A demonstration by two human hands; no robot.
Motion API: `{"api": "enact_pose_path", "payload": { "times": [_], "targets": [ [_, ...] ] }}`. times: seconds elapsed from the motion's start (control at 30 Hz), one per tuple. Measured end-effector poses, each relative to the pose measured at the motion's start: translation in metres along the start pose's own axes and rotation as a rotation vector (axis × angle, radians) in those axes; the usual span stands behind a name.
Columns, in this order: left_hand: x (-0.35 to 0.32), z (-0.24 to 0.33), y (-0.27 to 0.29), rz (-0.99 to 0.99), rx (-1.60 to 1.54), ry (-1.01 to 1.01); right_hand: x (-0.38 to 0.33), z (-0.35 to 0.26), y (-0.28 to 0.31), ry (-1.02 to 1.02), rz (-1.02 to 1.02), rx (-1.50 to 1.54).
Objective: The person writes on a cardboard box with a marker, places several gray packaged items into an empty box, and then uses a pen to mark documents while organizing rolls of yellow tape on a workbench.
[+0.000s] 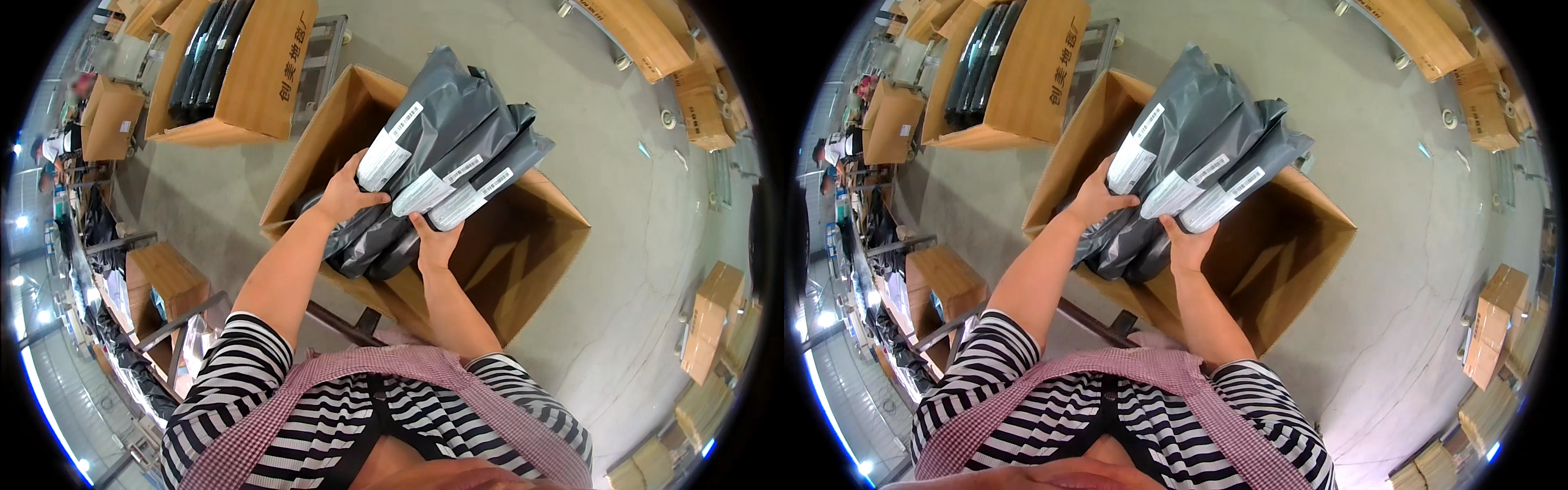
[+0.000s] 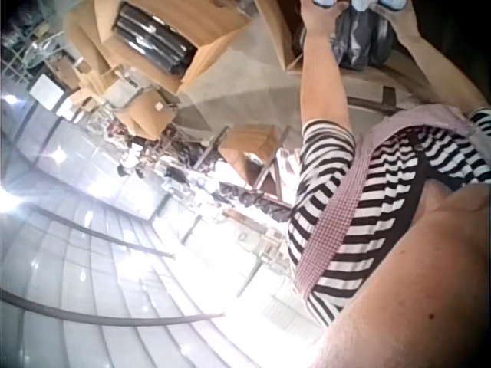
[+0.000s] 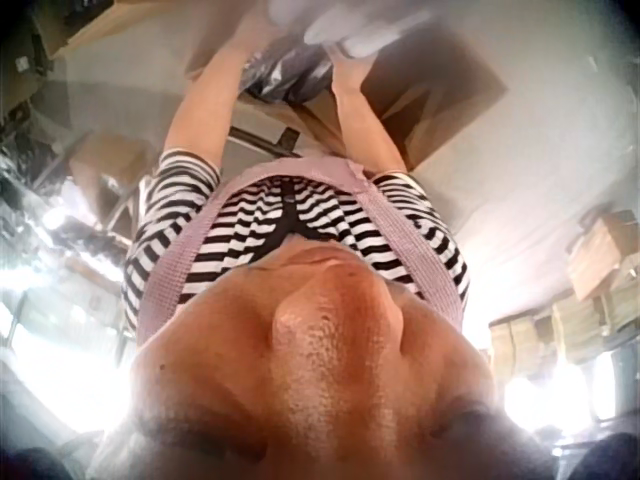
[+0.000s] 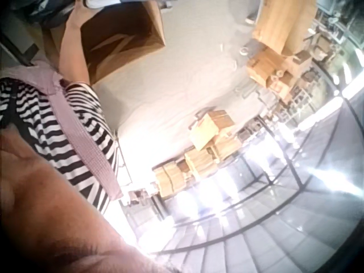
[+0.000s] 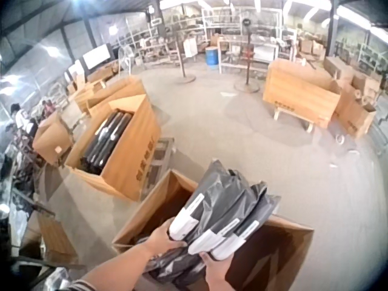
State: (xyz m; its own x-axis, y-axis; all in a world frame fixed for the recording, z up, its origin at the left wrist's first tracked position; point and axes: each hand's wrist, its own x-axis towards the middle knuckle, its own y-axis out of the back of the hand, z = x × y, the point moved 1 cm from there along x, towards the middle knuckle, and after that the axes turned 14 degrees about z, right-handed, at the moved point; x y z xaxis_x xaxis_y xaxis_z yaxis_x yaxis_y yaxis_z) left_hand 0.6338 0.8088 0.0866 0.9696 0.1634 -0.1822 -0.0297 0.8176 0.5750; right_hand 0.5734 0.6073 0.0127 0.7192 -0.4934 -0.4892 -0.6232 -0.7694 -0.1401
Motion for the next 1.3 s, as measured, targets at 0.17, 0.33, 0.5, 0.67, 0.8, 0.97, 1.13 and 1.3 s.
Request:
{"api": "enact_pose_path", "payload": {
  "times": [0.17, 0.33, 0.5, 0.67, 0.8, 0.97, 1.13, 1.3],
  "targets": [
    [-0.002, 0.009, 0.006, 0.017, -0.054, -0.062, -0.006, -0.002, -0.003, 0.056, -0.033, 0.074],
    [-0.007, 0.020, 0.019, 0.039, -0.074, 0.024, -0.007, -0.022, -0.009, 0.125, -0.052, -0.049],
    [0.000, -0.011, 0.037, 0.129, -0.115, 0.107, -0.021, -0.055, -0.036, 0.295, -0.086, -0.301],
    [0.002, -0.018, 0.053, 0.132, -0.176, 0.171, -0.030, -0.063, -0.058, 0.208, -0.176, -0.313],
    [-0.016, -0.001, 0.054, 0.174, -0.194, 0.132, -0.016, -0.046, -0.045, 0.271, -0.196, -0.222],
    [-0.060, 0.040, 0.005, 0.415, -0.408, 0.066, 0.029, -0.096, -0.016, 0.394, -0.359, -0.244],
    [-0.140, 0.038, -0.109, 0.404, -0.950, 0.580, 0.079, -0.137, 0.032, 0.258, -0.651, -0.575],
    [-0.194, 0.027, -0.157, 0.310, -1.242, 0.987, 0.103, -0.099, 0.056, 0.073, -0.891, -0.972]
  ]
}}
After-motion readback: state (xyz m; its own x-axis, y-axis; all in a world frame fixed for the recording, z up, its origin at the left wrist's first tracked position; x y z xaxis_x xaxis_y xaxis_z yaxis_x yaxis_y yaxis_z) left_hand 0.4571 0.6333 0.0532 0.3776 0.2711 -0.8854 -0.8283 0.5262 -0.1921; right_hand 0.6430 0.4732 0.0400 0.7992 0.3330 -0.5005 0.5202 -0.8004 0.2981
